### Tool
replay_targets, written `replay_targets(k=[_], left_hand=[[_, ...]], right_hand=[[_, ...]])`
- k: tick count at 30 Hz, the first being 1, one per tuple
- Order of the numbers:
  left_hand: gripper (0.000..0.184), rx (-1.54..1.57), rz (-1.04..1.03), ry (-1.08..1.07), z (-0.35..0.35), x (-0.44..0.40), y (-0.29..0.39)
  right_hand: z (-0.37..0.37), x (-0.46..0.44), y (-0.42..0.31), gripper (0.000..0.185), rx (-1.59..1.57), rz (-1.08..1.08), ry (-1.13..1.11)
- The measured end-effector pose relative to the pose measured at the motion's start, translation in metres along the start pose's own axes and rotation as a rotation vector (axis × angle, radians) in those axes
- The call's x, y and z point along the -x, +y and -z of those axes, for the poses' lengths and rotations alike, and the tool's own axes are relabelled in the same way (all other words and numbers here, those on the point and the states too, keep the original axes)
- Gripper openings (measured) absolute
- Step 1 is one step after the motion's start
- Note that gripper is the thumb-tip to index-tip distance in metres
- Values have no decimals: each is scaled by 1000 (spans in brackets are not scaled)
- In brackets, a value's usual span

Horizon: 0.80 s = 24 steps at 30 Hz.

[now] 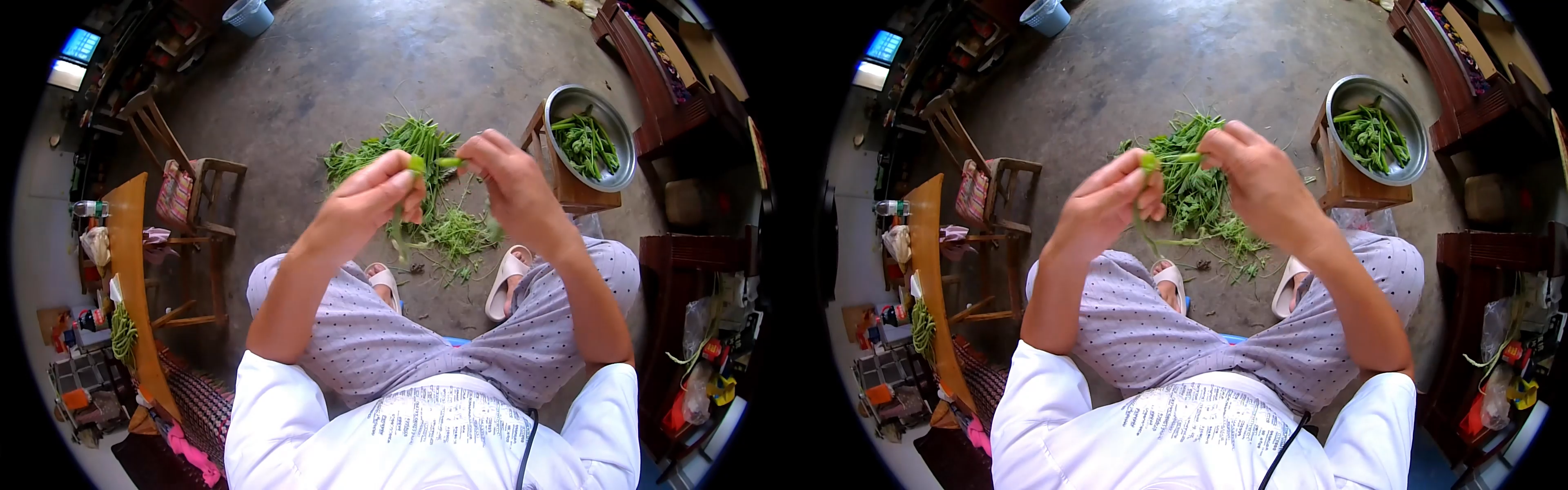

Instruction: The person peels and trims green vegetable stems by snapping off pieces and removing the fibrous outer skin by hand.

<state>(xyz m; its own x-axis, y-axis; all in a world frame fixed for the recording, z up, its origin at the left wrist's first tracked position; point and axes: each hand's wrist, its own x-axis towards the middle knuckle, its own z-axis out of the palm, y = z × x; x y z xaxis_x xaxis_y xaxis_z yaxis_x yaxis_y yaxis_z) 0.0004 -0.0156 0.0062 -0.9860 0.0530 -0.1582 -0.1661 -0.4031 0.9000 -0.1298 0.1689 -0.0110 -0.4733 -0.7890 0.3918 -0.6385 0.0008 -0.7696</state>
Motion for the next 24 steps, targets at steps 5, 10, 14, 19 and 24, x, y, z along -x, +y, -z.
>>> replay_targets(k=[5, 10, 14, 19, 24], left_hand=[[24, 119, -128, 79, 7, 6, 18], [33, 157, -117, 118, -1, -1, 5], [33, -102, -138, 244, -17, -4, -4], [18, -344, -371, 348, -15, -10, -13], [14, -652, -605, 435, -24, -9, -10]], right_hand=[[18, -4, 3, 10, -362, -297, -82], [12, -1, 4, 23, -739, -341, -185], [0, -1, -2, 26, -882, -314, -173], [-11, 1, -9, 24, -662, -227, -48], [6, 1, -30, 13, -183, -107, 159]])
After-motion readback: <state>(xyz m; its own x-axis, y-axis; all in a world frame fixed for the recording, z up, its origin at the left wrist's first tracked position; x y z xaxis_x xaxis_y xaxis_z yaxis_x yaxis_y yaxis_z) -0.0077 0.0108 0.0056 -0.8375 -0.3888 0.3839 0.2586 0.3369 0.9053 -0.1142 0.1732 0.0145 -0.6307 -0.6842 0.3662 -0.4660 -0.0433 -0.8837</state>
